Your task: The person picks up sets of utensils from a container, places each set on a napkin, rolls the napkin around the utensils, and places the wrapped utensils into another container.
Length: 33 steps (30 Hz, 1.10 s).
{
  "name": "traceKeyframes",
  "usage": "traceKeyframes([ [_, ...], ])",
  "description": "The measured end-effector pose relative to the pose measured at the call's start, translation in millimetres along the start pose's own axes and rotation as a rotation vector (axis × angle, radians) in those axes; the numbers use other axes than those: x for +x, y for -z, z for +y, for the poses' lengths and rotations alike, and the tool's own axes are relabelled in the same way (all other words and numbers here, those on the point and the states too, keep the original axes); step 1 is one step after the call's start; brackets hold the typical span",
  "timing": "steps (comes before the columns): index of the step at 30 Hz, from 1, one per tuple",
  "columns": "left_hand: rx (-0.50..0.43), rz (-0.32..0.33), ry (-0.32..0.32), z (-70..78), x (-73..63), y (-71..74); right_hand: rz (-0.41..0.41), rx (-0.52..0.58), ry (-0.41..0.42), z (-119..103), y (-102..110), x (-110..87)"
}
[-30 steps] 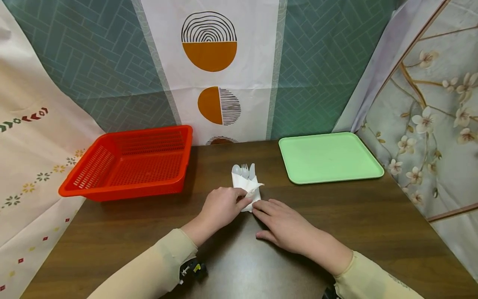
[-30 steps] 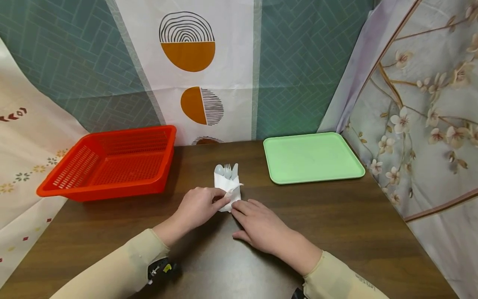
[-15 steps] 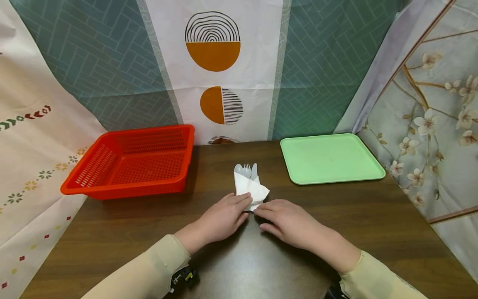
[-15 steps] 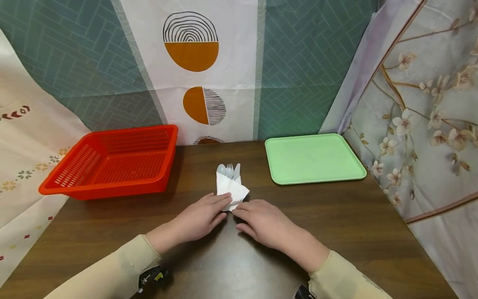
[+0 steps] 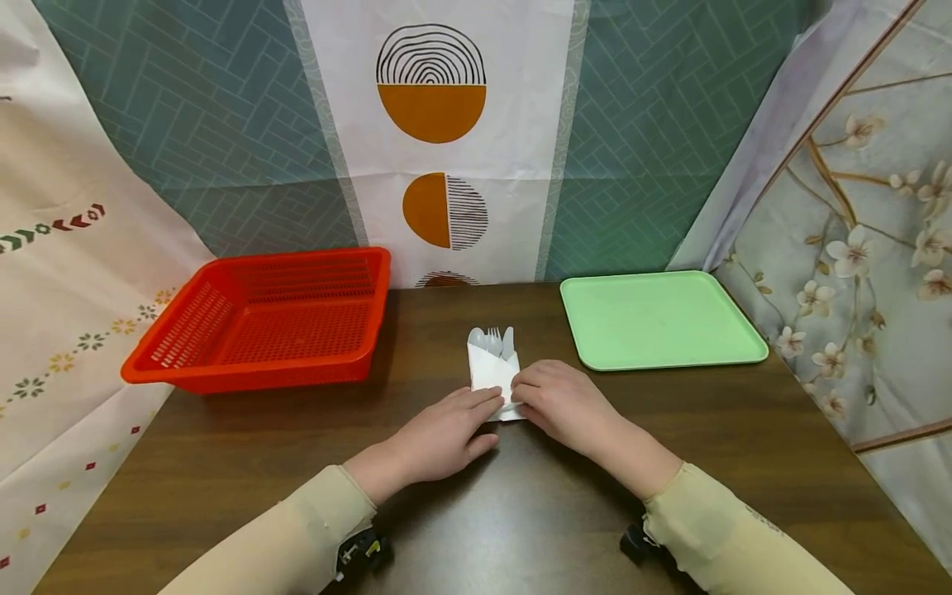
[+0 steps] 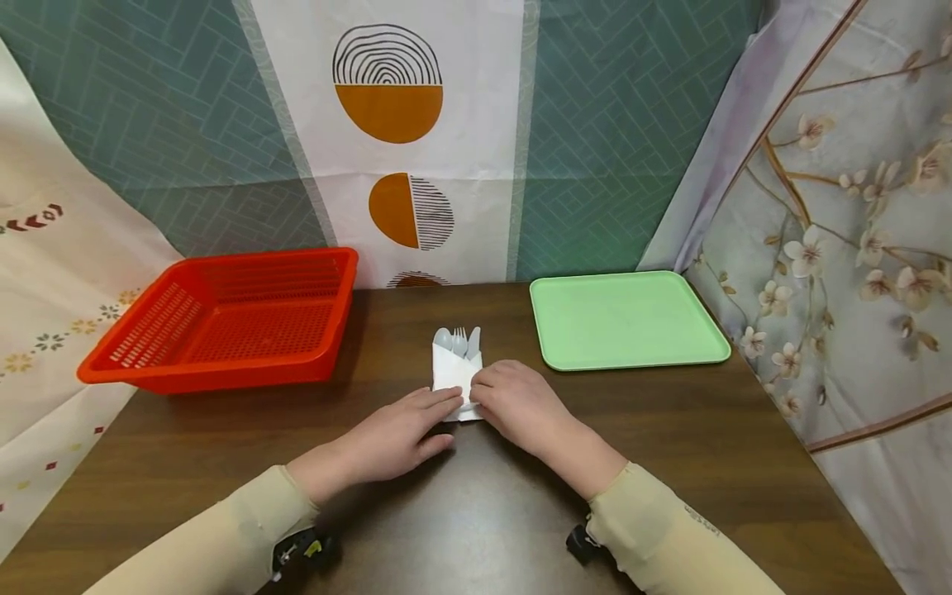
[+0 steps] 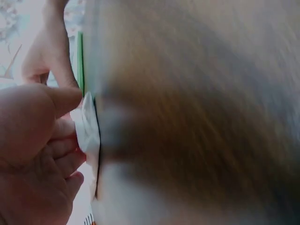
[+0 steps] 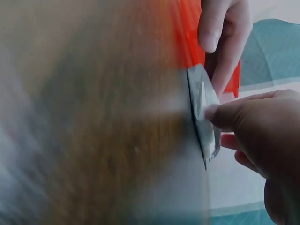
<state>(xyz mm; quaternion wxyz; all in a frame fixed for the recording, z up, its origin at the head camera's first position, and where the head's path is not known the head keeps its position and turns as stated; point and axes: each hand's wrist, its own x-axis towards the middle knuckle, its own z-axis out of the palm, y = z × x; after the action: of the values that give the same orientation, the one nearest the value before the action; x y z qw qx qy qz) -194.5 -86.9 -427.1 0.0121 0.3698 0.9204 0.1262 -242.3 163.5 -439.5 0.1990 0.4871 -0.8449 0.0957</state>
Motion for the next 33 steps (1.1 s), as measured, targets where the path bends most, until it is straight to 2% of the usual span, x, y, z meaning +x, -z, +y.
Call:
traceKeyframes([
  [3, 0.017, -0.026, -0.015, -4.1, -5.0, 1.6, 0.000, -0.009, 0.007, 1, -2, 0.4],
  [10, 0.197, -0.116, -0.077, -11.2, -18.7, 7.9, -0.009, 0.010, -0.052, 3, -4, -0.3],
  [14, 0.280, -0.140, -0.103, -10.9, -18.3, 10.3, -0.003, 0.014, -0.098, 3, -5, -2.2],
  [18, 0.336, -0.155, -0.107, -10.5, -14.4, 10.9, -0.009, -0.018, -0.099, 2, -4, -4.3],
  [21, 0.352, -0.158, -0.113, -10.3, -12.0, 11.5, -0.044, -0.079, -0.069, 1, 0, -8.1],
  [25, 0.352, -0.164, -0.109, -11.3, -9.5, 12.3, -0.132, -0.140, -0.035, -4, 7, -15.4],
  [29, 0.293, -0.175, -0.085, -13.1, -7.1, 13.4, -0.232, -0.123, -0.034, -11, 10, -24.4],
  [33, 0.249, -0.157, -0.080, -14.7, -6.2, 13.1, -0.291, -0.081, -0.071, -14, 10, -32.3],
])
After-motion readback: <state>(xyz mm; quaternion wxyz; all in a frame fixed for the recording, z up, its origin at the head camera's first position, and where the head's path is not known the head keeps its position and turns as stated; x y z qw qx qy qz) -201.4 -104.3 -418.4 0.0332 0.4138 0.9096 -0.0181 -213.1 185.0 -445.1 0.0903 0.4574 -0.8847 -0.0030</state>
